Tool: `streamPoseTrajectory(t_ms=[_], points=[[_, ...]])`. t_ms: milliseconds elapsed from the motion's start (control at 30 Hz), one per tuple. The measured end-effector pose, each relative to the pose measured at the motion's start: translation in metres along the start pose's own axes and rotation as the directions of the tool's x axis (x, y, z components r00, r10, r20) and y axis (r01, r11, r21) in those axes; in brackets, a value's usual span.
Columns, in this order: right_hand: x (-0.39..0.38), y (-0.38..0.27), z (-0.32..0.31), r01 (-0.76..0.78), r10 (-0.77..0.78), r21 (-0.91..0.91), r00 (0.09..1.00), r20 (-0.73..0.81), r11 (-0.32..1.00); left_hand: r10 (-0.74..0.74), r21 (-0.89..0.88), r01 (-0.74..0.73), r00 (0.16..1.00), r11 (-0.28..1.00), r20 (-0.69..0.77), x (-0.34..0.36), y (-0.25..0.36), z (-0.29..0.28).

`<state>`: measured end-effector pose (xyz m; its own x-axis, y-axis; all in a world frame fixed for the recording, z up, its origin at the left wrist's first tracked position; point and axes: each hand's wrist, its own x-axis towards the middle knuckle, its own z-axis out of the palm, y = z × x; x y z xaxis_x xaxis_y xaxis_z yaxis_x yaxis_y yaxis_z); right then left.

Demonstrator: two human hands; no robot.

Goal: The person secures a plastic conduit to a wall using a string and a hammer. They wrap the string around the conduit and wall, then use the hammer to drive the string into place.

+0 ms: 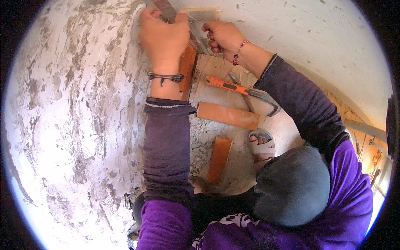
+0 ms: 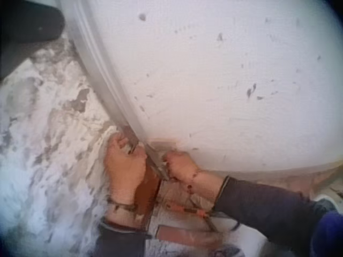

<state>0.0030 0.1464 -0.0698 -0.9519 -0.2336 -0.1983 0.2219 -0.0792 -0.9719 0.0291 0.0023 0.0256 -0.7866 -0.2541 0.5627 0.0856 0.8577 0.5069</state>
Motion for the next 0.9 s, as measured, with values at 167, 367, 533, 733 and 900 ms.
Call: streamPoseTrajectory(t_ms=[167,367,533,733,900], points=[[0.002,0.001,0.001,0.003,-0.003,-0.019,1.0,0.027,1.0,0.036,-0.117,-0.032,0.999,0.993,0.036,0.009,0.02,-0.003],[-0.004,-0.019,0.005,-0.187,0.189,0.053,0.982,-0.03,0.981,-0.082,-0.173,0.096,0.993,0.98,0.089,0.018,0.033,-0.002],[-0.002,-0.021,0.007,-0.205,0.204,0.098,0.979,0.012,0.974,0.296,0.126,-0.296,0.955,0.947,0.024,0.035,-0.008,0.0],[-0.005,-0.023,0.002,-0.218,0.221,0.088,0.975,-0.028,0.972,-0.164,-0.176,0.247,0.907,0.953,0.388,0.027,0.037,-0.019],[-0.005,-0.029,0.008,-0.233,0.238,0.074,0.97,-0.054,0.97,0.214,-0.049,-0.21,0.967,0.977,0.138,0.033,0.004,-0.007]])
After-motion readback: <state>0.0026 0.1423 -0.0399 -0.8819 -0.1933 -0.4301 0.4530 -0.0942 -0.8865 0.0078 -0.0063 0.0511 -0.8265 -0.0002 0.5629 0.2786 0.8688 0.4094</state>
